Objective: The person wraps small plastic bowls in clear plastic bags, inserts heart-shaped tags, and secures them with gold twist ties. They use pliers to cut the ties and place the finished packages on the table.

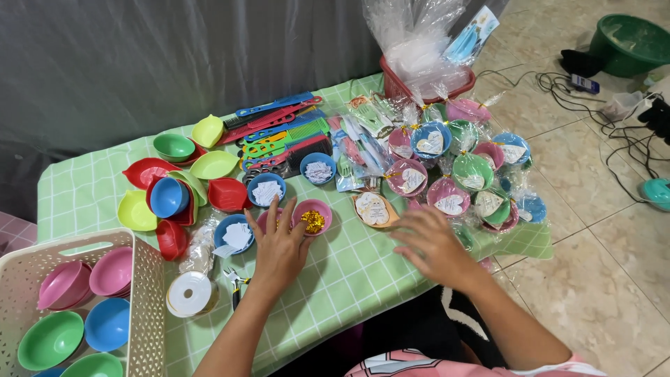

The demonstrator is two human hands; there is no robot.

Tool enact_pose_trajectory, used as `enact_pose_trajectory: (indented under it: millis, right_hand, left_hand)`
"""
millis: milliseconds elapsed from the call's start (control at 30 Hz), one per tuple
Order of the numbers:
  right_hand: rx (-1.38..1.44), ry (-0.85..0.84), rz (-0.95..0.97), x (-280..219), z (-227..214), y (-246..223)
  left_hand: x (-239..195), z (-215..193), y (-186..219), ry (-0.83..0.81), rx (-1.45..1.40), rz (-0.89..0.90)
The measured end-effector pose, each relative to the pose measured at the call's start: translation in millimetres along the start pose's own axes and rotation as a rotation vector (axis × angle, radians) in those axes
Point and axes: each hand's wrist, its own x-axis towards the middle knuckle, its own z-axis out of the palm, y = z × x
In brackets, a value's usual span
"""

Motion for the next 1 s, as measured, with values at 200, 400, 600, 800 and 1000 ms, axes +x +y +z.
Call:
enact_pose_trajectory:
  millis: [200,400,600,800,1000]
  right_hand:
    - [0.261,-0.155,-0.144,-3.4,22.2,-38.0]
    - [0.034,0.087,-0.076,79.8,-71.4,55.8]
    - [-0.125,-0.186,0.311,183.2,-109.0,157.7]
    - [-0.605,-0.312,0.288,197.0,-36.9,306.9]
    - [-0.590,-0.339,0.446,198.4,-4.3,333.1]
  left_hand:
    - [0.6,0.4,0.9,0.013,-0.008,-0.001]
    - [-0.7,6.4,-1.5,0.055,0.002,0.017]
    - [2.1,-1.7,-5.8,0.053,-0.052,0.046]
    - [2.3,-3.7,-6.8,0.034,-0.058,0.039]
    - [1.7,-0.8,-8.7,0.016,-0.058,0.042]
